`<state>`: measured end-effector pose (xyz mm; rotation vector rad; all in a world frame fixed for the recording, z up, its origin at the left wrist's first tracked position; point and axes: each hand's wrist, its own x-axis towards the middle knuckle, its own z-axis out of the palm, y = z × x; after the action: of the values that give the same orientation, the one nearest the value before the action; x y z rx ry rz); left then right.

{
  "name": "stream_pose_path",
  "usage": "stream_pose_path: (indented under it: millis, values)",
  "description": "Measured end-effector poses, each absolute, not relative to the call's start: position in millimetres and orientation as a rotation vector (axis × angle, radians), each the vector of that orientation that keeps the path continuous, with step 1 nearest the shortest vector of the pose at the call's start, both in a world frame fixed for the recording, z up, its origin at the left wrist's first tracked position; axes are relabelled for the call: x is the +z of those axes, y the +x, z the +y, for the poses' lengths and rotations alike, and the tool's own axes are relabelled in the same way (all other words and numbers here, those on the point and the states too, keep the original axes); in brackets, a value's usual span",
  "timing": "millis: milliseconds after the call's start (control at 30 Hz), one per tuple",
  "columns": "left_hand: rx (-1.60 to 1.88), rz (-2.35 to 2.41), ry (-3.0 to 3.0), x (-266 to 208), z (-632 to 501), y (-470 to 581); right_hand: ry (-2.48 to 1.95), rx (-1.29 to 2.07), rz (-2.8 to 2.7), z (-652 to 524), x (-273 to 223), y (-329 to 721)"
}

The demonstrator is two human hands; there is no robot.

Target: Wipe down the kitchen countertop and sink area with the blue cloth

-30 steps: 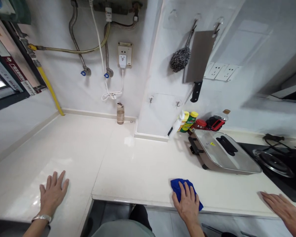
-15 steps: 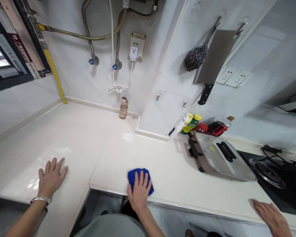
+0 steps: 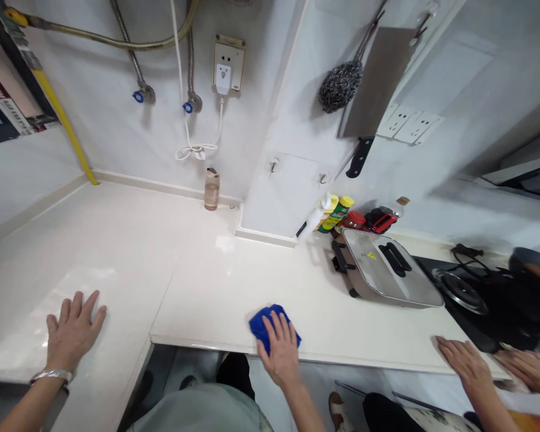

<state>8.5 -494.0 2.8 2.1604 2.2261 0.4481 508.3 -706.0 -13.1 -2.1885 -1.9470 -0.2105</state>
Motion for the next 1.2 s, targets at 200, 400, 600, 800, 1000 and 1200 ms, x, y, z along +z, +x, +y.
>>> stream_pose_path:
  millis: [200, 400, 600, 800, 1000, 1200]
  values:
    - [0.487, 2.231, 2.244, -6.3, -499.2, 7.1, -2.424, -0.221, -1.601, -734.3, -40.8, 593.7]
    - [0.569, 2.245, 2.299, -12.9, -501.0, 1.9, -2.586, -0.252, -1.209, -701.8, -45.8, 599.0]
    - [0.508, 2.256, 2.272, -7.3, -506.9, 5.7, -2.538, -0.239, -1.171, -643.1, -50.3, 561.4]
    - [0.485, 2.302, 2.267, -8.6, -510.3, 3.9, -2.300, -0.303, -1.517, -580.0, -44.3, 476.9]
    - [0.483, 2.342, 2.251, -7.0, -513.6, 5.5, -2.051, -0.356, -1.849, -549.3, -30.7, 375.5]
    - [0.483, 2.269, 2.242, -5.0, -510.7, 3.1, -1.849, -0.160, -2.165, -550.9, -20.7, 314.2]
